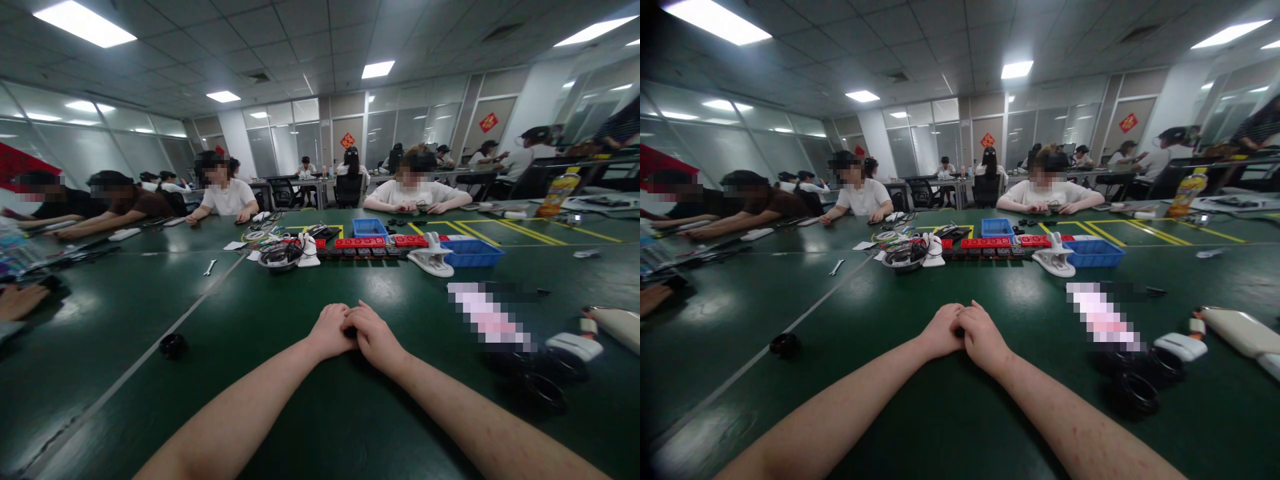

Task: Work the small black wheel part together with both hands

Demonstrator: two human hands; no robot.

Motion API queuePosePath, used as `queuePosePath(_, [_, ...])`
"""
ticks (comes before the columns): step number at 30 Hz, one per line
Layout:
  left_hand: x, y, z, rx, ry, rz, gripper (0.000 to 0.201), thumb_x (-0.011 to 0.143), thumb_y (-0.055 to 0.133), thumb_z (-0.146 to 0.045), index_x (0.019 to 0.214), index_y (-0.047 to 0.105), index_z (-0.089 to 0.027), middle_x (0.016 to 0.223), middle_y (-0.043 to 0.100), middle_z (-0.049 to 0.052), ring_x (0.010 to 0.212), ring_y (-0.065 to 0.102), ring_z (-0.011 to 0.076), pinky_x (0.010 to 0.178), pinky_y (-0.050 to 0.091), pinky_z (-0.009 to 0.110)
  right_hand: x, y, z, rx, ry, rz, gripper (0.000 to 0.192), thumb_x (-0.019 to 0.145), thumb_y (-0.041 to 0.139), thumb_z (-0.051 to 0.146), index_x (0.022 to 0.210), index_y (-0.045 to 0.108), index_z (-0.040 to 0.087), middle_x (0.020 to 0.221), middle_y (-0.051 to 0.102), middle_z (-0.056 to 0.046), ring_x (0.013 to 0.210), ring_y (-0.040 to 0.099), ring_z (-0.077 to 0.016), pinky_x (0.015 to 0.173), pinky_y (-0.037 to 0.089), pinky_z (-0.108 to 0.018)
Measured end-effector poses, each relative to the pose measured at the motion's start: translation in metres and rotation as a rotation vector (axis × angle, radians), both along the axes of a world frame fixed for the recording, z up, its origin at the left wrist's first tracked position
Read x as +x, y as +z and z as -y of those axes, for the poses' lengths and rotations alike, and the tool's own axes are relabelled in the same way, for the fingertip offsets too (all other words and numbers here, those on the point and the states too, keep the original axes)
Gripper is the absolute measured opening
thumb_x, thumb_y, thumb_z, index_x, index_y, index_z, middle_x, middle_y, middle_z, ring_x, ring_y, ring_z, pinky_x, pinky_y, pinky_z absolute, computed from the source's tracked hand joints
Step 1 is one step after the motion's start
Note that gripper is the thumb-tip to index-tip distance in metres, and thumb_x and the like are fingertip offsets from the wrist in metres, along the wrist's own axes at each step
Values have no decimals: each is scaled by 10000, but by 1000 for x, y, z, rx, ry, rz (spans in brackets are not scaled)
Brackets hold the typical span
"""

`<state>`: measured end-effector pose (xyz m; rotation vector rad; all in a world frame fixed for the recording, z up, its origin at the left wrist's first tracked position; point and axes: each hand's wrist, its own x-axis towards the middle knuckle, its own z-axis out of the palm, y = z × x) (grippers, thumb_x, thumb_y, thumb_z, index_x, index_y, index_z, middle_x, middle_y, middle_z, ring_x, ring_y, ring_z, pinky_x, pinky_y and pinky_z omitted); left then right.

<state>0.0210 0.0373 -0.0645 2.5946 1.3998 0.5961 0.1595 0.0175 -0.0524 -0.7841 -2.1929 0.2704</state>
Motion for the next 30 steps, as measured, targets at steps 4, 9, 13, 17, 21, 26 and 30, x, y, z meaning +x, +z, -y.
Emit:
queuePosePath(4, [0, 1, -1, -28, 33, 26, 345, 620, 634, -363, 903, 557, -181, 878, 546, 30, 855, 510, 208, 809, 407, 340, 3, 1, 0, -5, -79, -26, 402, 585, 341, 23, 906, 523, 180, 943, 571, -45, 962, 499, -154, 1018, 220, -434])
queuePosePath(9, [-1, 0, -3, -40, 7, 34, 387, 619, 637, -408, 907, 550, -165, 960, 541, 55, 908, 503, 222, 865, 383, 360, 2, 0, -3, -18, -253, 0, 312, 731, 434, 200, 1041, 475, 182, 1057, 543, -83, 1029, 466, -220, 982, 233, -492])
queuePosePath(13, [-1, 0, -2, -45, 10, 37, 368, 621, 633, -423, 879, 553, -173, 960, 541, 52, 923, 498, 225, 873, 378, 362, 1, -4, -8, -71, -364, 48, 341, 770, 463, 346, 1061, 475, 168, 1077, 524, -106, 1030, 464, -242, 905, 334, -443])
queuePosePath(17, [-1, 2, -1, -61, 21, 56, 358, 607, 646, -405, 871, 561, -179, 949, 543, 47, 930, 494, 227, 878, 375, 359, 0, -7, -11, -103, -435, 82, 285, 768, 473, 372, 958, 509, 162, 941, 544, -87, 900, 502, -217, 799, 396, -371])
queuePosePath(21, [-2, 4, 0, -76, 18, 64, 361, 603, 649, -399, 877, 565, -180, 946, 545, 45, 918, 498, 224, 870, 379, 353, -1, -7, -10, -104, -479, 84, 222, 752, 489, 367, 861, 501, 175, 856, 526, -62, 819, 494, -199, 736, 399, -340])
queuePosePath(26, [-2, 5, 0, -60, 31, 48, 345, 590, 659, -401, 839, 573, -178, 925, 556, 42, 888, 508, 225, 843, 381, 348, -2, -5, -9, -123, -497, 98, 200, 747, 494, 363, 825, 494, 178, 832, 512, -53, 800, 485, -195, 721, 396, -330])
queuePosePath(30, [-1, 6, -1, -43, 103, 31, 373, 576, 670, -395, 866, 567, -183, 919, 563, 38, 884, 513, 226, 852, 364, 361, -1, -2, -9, -126, -472, 95, 197, 742, 501, 341, 854, 521, 179, 865, 520, -58, 831, 483, -199, 751, 393, -338])
